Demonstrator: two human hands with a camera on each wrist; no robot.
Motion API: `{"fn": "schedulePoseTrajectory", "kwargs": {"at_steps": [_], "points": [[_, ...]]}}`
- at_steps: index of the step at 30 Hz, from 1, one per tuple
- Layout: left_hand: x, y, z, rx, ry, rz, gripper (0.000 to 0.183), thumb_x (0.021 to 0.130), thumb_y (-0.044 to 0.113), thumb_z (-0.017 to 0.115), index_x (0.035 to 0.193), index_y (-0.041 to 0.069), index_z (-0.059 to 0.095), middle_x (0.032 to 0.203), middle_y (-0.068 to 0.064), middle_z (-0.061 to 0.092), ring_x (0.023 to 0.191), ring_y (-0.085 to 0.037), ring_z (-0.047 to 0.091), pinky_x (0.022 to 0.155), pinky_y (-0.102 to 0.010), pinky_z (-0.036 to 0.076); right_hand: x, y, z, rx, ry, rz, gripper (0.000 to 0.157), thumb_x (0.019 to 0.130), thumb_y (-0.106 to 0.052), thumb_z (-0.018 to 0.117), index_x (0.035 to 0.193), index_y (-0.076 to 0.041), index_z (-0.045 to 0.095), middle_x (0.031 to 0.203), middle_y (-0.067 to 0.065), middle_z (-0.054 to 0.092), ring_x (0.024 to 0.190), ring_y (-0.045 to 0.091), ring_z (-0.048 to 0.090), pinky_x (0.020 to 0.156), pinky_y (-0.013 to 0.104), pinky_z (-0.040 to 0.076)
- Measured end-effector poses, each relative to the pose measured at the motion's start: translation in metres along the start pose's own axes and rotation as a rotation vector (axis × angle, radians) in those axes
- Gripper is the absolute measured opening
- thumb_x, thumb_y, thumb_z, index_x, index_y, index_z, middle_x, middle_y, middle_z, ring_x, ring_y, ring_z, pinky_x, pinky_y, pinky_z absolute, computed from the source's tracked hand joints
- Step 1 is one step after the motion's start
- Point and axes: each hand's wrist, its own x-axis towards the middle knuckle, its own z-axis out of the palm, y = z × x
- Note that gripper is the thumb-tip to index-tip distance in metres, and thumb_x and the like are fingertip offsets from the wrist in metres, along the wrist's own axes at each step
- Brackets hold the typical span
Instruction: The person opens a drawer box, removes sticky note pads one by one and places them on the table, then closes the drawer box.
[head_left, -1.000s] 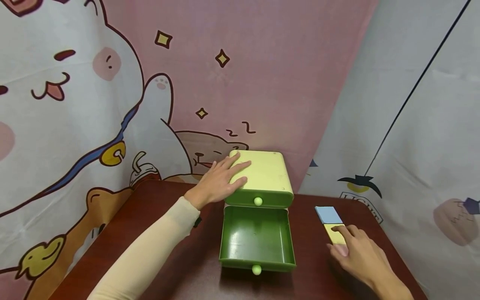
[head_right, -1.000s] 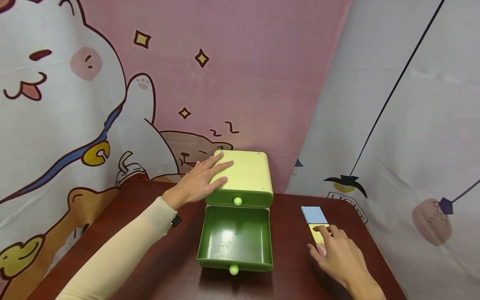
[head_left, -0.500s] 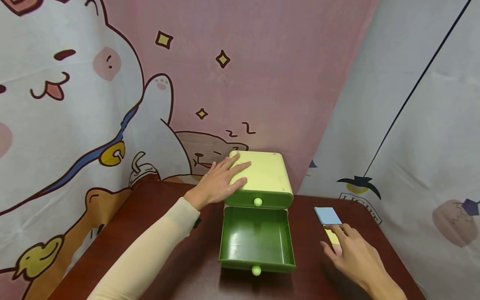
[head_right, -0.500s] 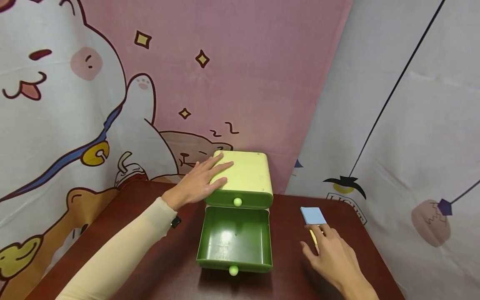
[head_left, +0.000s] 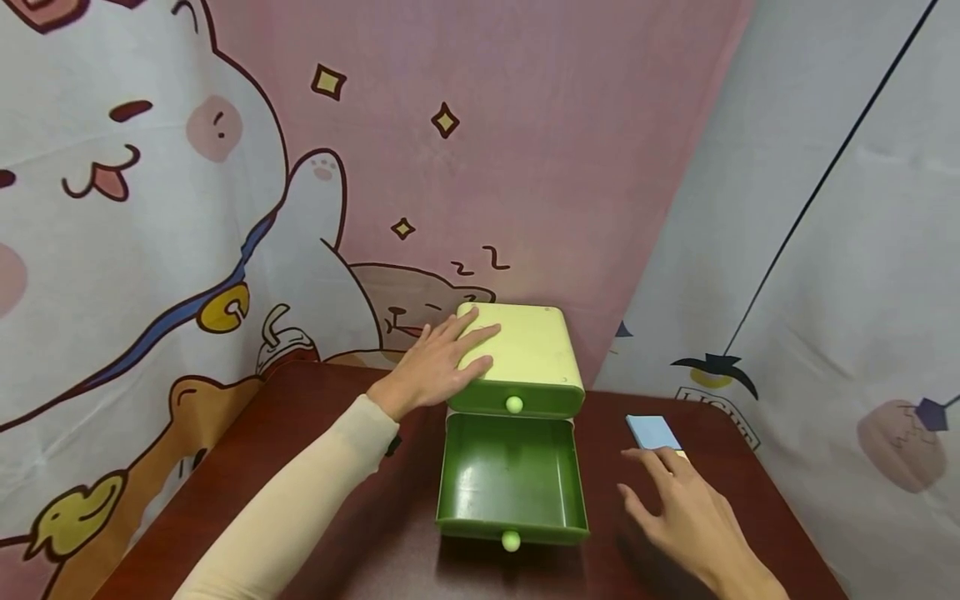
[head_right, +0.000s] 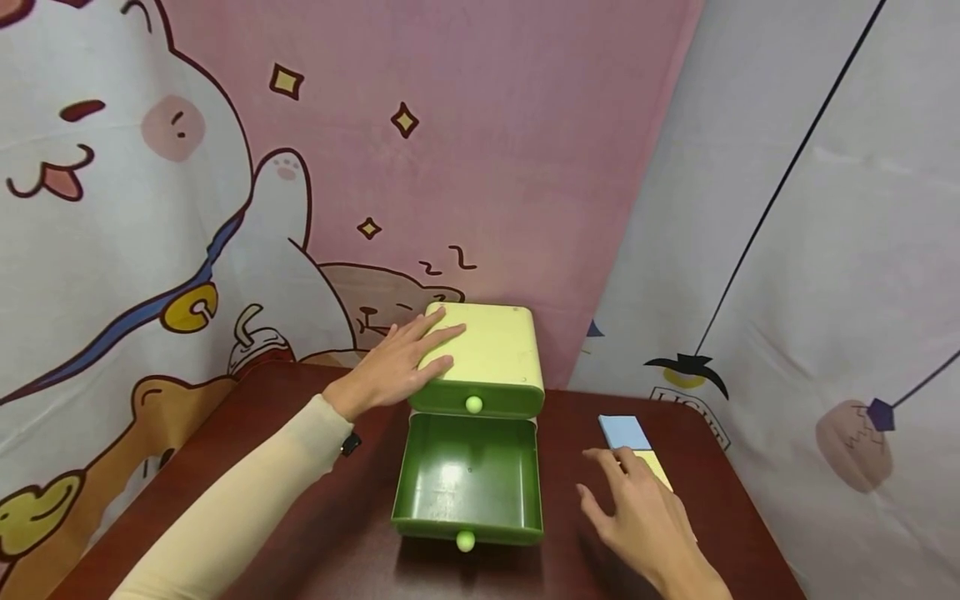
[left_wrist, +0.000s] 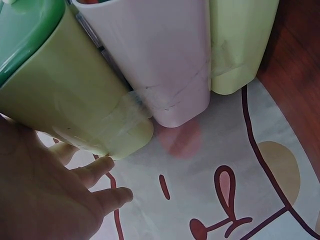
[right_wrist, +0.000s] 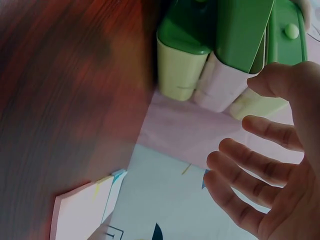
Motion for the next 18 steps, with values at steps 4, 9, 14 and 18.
{"fn": "schedulePoseTrajectory", "kwargs": {"at_steps": [4, 9, 14, 18], "points": [[0.0, -0.001, 0.001, 0.001, -0.005, -0.002, 0.069, 0.121, 0.069, 0.038, 0.185, 0.043, 0.033, 0.199, -0.004, 0.013, 0.182, -0.048, 0.021, 0.144, -0.081, 0.014, 0.0, -0.006, 0.001, 0.018, 0.014, -0.011, 0.047, 0.092, -0.026, 0.096, 0.135, -0.028, 0.078, 0.116, -0.005, 0.073, 0.086, 0.01, 0.06, 0.054, 0.027, 0.041], [0.0, 0.0, -0.001, 0.005, -0.006, -0.008, 0.07, 0.12, 0.07, 0.037, 0.185, 0.044, 0.033, 0.199, -0.004, 0.013, 0.183, -0.047, 0.021, 0.144, -0.08, 0.014, 0.002, -0.012, 0.001, 0.047, 0.061, -0.054, 0.048, 0.09, -0.022, 0.097, 0.133, -0.029, 0.078, 0.112, -0.009, 0.072, 0.081, 0.002, 0.052, 0.055, 0.024, 0.04], [0.0, 0.001, -0.001, 0.004, -0.01, -0.008, 0.069, 0.121, 0.07, 0.037, 0.185, 0.044, 0.033, 0.2, -0.003, 0.012, 0.183, -0.046, 0.019, 0.144, -0.08, 0.013, 0.004, -0.018, 0.001, 0.077, 0.124, -0.122, 0.049, 0.087, -0.019, 0.096, 0.132, -0.027, 0.08, 0.112, -0.009, 0.073, 0.079, 0.002, 0.054, 0.056, 0.025, 0.043], [0.0, 0.001, 0.0, 0.001, -0.004, -0.004, 0.069, 0.121, 0.069, 0.038, 0.185, 0.043, 0.034, 0.199, -0.004, 0.012, 0.183, -0.047, 0.02, 0.144, -0.081, 0.014, 0.004, -0.023, 0.001, 0.083, 0.155, -0.165, 0.048, 0.086, -0.019, 0.094, 0.131, -0.026, 0.08, 0.115, -0.008, 0.075, 0.083, 0.009, 0.066, 0.058, 0.023, 0.047]]}}
